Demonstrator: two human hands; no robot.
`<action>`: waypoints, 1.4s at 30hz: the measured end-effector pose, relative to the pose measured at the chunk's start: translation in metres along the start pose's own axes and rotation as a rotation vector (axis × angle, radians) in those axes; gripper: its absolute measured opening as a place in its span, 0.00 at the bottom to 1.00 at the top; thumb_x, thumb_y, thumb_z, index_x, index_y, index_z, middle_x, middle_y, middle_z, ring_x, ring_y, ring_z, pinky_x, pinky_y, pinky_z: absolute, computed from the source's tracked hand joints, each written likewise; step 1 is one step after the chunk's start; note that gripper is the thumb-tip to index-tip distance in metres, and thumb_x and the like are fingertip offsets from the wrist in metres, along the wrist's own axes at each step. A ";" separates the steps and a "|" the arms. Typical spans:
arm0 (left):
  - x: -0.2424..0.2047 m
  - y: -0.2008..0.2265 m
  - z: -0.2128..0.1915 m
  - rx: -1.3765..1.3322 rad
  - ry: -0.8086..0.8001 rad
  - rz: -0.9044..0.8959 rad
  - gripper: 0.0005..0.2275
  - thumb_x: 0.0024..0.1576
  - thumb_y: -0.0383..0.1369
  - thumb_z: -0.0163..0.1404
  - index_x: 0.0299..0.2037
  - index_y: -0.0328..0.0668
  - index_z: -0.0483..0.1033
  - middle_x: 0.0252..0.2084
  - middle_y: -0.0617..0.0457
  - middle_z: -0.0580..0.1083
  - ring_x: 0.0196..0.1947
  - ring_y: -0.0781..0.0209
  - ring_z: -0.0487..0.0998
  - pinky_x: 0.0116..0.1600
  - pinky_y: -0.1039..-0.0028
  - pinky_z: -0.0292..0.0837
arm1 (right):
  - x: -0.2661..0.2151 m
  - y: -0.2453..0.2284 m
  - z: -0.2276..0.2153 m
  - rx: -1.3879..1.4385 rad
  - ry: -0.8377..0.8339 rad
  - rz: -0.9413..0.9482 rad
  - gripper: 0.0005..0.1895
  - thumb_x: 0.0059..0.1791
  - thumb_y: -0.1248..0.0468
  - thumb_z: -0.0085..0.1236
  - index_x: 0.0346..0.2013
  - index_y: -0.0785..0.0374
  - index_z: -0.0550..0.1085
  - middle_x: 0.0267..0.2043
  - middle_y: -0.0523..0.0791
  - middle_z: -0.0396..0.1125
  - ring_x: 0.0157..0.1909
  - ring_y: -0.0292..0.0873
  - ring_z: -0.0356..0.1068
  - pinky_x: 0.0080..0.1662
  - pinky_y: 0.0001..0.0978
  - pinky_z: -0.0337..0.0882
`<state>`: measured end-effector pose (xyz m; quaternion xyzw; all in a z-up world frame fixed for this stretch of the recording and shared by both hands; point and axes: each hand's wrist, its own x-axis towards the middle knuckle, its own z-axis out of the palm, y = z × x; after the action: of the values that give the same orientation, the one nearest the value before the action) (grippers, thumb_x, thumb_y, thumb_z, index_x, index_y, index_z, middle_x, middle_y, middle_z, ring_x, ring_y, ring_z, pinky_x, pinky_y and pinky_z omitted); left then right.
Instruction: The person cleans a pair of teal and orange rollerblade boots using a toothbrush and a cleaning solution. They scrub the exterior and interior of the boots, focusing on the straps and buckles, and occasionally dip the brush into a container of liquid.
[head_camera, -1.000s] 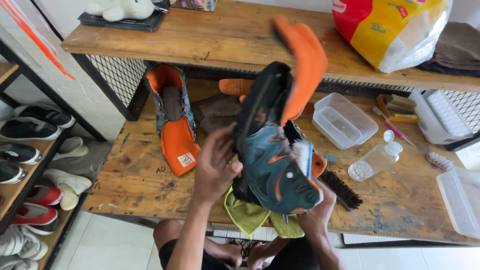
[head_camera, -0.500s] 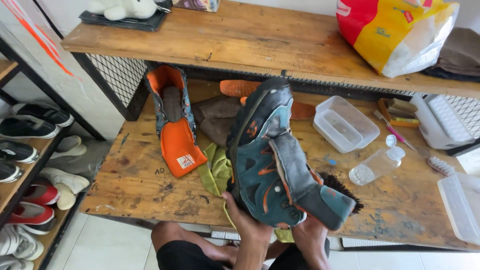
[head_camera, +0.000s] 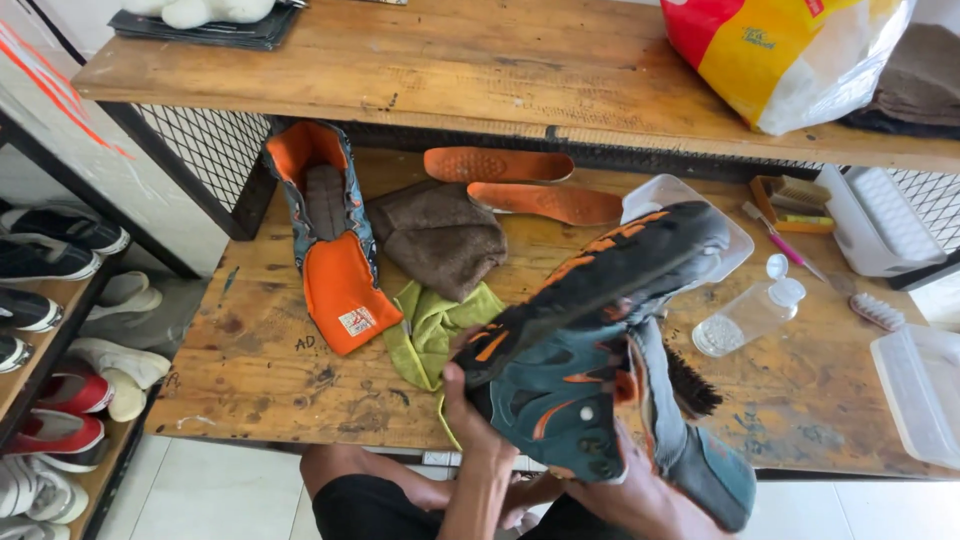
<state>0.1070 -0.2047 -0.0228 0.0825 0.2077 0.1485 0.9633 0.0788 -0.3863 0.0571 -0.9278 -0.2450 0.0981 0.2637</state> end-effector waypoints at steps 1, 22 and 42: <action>-0.003 0.010 0.005 0.013 -0.194 0.133 0.32 0.48 0.53 0.57 0.56 0.35 0.71 0.53 0.33 0.75 0.53 0.36 0.76 0.56 0.47 0.74 | 0.000 0.000 0.001 0.010 0.001 0.002 0.10 0.48 0.57 0.54 0.27 0.54 0.80 0.33 0.42 0.75 0.34 0.45 0.77 0.36 0.40 0.71; -0.018 0.007 0.054 -0.062 0.163 -0.076 0.31 0.54 0.57 0.47 0.57 0.39 0.75 0.55 0.35 0.76 0.52 0.38 0.77 0.58 0.50 0.73 | 0.025 -0.007 -0.020 0.052 -0.146 -0.176 0.12 0.52 0.54 0.51 0.33 0.56 0.77 0.34 0.47 0.78 0.38 0.53 0.78 0.38 0.44 0.72; 0.005 0.010 0.006 0.007 -0.373 0.231 0.28 0.51 0.52 0.60 0.53 0.40 0.71 0.52 0.35 0.74 0.52 0.38 0.76 0.54 0.47 0.75 | 0.031 -0.023 -0.016 0.390 -0.095 -0.319 0.10 0.49 0.54 0.62 0.33 0.57 0.82 0.35 0.40 0.83 0.34 0.33 0.80 0.37 0.32 0.78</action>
<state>0.1109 -0.1942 -0.0170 0.1350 0.0153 0.2396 0.9613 0.1008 -0.3605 0.0814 -0.8033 -0.3771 0.1442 0.4378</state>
